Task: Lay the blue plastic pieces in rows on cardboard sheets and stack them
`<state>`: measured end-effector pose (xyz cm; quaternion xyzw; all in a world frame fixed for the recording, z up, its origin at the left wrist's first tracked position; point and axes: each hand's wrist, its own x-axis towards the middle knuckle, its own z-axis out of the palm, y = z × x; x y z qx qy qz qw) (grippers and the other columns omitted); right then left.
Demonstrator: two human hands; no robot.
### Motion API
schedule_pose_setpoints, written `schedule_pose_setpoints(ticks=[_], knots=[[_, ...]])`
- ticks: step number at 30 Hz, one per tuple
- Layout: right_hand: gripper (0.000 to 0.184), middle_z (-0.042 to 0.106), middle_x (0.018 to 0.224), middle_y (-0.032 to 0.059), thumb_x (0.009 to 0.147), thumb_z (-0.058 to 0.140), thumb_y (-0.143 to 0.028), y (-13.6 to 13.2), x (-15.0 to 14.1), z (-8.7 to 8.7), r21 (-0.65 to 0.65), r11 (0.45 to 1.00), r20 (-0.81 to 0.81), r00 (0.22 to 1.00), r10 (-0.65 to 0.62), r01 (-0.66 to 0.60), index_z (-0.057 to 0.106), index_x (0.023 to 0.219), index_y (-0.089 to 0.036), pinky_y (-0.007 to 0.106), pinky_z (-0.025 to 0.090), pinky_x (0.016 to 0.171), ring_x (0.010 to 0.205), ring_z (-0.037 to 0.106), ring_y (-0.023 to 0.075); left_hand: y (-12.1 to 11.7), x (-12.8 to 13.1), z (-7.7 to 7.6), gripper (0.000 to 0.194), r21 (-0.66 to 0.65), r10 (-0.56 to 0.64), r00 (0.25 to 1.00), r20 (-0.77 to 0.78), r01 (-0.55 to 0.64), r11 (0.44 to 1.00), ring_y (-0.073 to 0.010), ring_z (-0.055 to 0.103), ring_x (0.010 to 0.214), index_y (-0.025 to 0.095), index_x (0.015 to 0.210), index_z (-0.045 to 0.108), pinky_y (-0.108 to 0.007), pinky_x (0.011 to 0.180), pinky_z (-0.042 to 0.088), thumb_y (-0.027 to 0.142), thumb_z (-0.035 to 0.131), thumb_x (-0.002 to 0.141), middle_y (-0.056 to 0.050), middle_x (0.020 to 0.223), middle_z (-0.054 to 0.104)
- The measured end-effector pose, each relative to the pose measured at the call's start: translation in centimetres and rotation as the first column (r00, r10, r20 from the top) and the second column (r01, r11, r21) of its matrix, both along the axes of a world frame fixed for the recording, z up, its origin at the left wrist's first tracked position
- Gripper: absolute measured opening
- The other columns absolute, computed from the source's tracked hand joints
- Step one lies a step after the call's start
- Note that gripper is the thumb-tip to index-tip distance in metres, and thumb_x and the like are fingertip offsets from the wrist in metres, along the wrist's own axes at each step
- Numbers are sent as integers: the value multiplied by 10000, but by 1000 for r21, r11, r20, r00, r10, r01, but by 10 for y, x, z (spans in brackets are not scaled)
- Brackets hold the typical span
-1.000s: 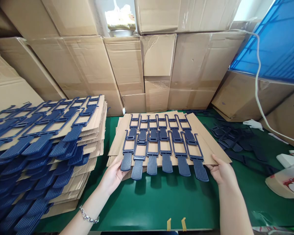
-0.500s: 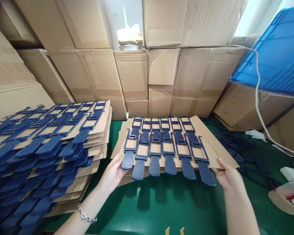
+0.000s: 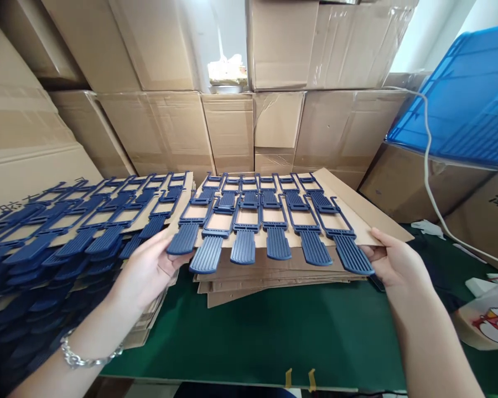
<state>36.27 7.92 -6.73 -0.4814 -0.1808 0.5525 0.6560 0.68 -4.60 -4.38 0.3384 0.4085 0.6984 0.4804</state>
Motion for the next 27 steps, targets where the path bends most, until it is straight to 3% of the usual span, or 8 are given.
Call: schedule_pose_setpoints(ticks=[8, 14, 18, 22, 27], knots=[[125, 590, 854, 116, 839, 389, -30, 8, -71, 42, 185, 975, -66, 989, 135, -121, 492, 911, -29, 216, 552, 526, 708, 612, 149, -15, -57, 52, 269, 71, 184, 982, -52, -180, 981, -160, 640, 712, 90, 1003, 606, -270, 641, 549, 80, 431, 799, -69, 851, 683], [234, 596, 852, 77, 830, 362, -9, 8, -159, 52, 261, 943, -175, 951, 255, -205, 461, 1029, -77, 243, 554, 540, 702, 607, 132, -37, -117, 75, 243, 49, 466, 882, -67, -464, 885, -93, 589, 666, 24, 932, 583, -341, 877, 437, 45, 373, 811, -37, 696, 643], [255, 594, 817, 55, 824, 365, -12, 2, -221, 54, 270, 929, -251, 913, 323, -254, 453, 1048, -94, 276, 556, 552, 659, 603, 121, -54, -163, 85, 299, 12, 582, 808, -89, -583, 812, -82, 538, 794, 24, 868, 572, -265, 888, 381, 45, 275, 842, -16, 676, 604], [310, 593, 823, 38, 816, 365, -5, -7, -278, 52, 279, 909, -317, 863, 393, -311, 433, 1093, -126, 274, 548, 531, 651, 601, 117, -69, -210, 90, 302, -12, 646, 754, -115, -652, 759, -67, 519, 771, 58, 768, 562, -193, 808, 399, 31, 267, 825, 4, 623, 592], [399, 585, 902, 10, 820, 345, -2, -18, -336, 45, 271, 890, -426, 783, 453, -368, 375, 1168, -194, 315, 548, 570, 670, 589, 93, -78, -271, 79, 294, 84, 703, 688, -180, -701, 708, -75, 527, 716, 61, 713, 552, -175, 731, 434, -6, 271, 766, -14, 570, 583]])
